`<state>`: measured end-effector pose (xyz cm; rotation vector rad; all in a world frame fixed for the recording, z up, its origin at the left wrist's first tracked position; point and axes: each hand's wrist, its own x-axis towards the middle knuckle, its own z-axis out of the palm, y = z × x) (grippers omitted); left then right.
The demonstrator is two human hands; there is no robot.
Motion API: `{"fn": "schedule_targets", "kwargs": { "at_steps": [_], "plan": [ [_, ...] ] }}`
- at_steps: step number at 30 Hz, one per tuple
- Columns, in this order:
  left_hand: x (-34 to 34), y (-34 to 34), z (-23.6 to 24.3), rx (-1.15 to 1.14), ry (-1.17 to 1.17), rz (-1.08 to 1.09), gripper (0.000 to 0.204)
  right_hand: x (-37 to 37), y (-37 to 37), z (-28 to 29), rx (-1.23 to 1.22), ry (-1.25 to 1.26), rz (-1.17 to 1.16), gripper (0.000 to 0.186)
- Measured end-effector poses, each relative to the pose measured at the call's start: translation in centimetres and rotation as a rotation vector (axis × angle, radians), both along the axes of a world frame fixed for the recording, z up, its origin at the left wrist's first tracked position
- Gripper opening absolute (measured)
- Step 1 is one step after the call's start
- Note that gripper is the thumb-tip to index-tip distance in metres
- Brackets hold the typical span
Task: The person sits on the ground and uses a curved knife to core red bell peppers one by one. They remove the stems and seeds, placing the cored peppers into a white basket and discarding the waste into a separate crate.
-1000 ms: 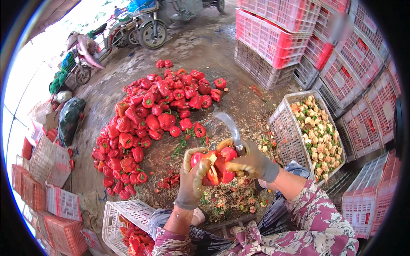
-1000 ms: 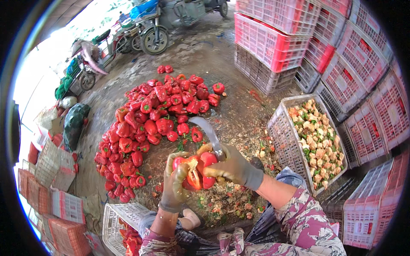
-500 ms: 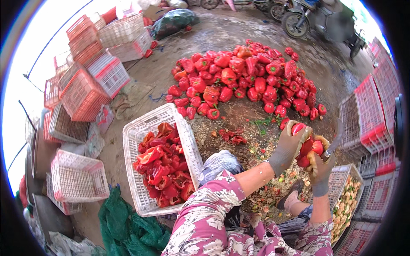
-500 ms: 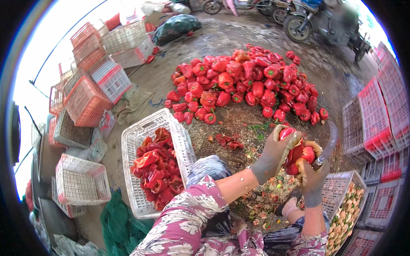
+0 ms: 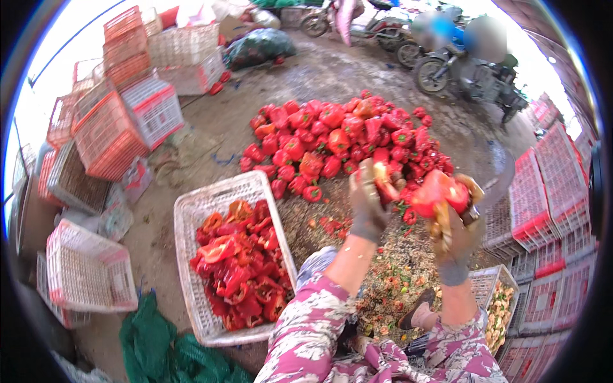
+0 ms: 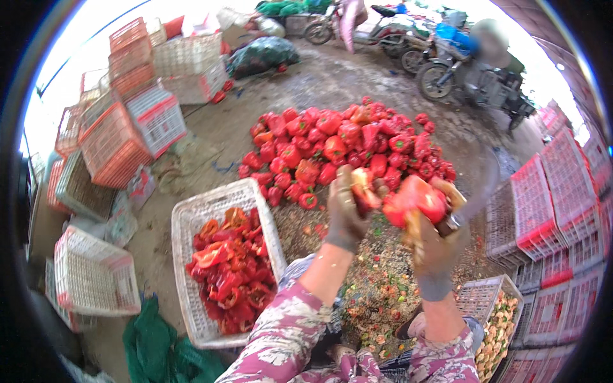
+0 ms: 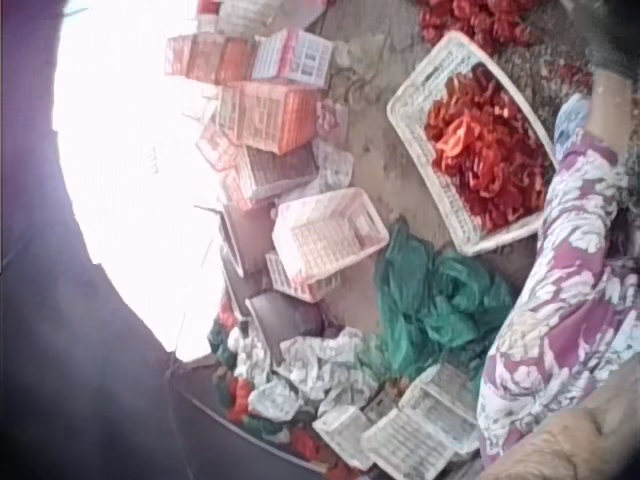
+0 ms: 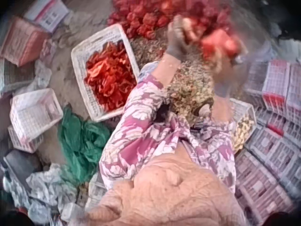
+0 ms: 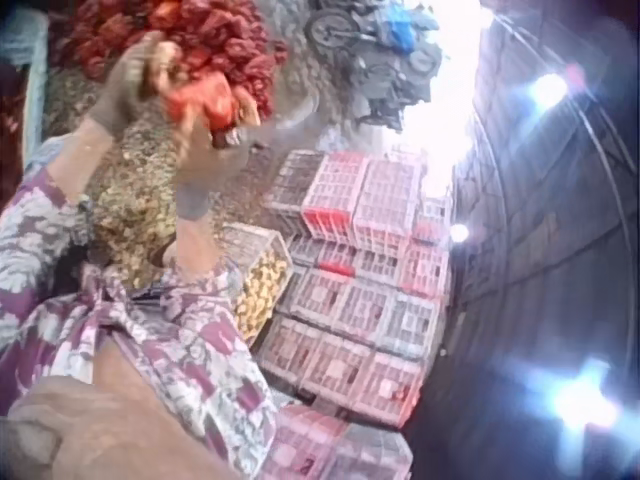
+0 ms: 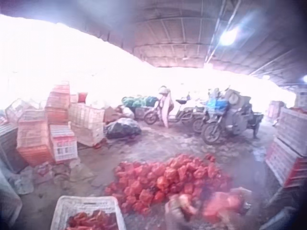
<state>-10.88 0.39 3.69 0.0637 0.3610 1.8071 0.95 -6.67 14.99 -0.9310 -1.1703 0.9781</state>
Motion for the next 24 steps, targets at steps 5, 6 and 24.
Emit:
{"fn": "schedule_targets", "kwargs": {
  "at_steps": [5,6,24],
  "plan": [
    [-1.7,-0.8,-1.9,0.234,0.104,-0.048,0.065,-4.1,1.9,4.3,0.072,-0.181,0.402,0.055],
    [-1.6,-0.4,-0.9,0.288,-0.205,-0.281,0.072,-3.2,3.7,3.5,0.093,-0.210,0.327,0.055],
    [11.9,-3.8,-2.1,0.049,0.574,-0.827,0.052,16.1,2.0,-7.0,-0.045,-1.153,0.126,0.047]
  ]
}}
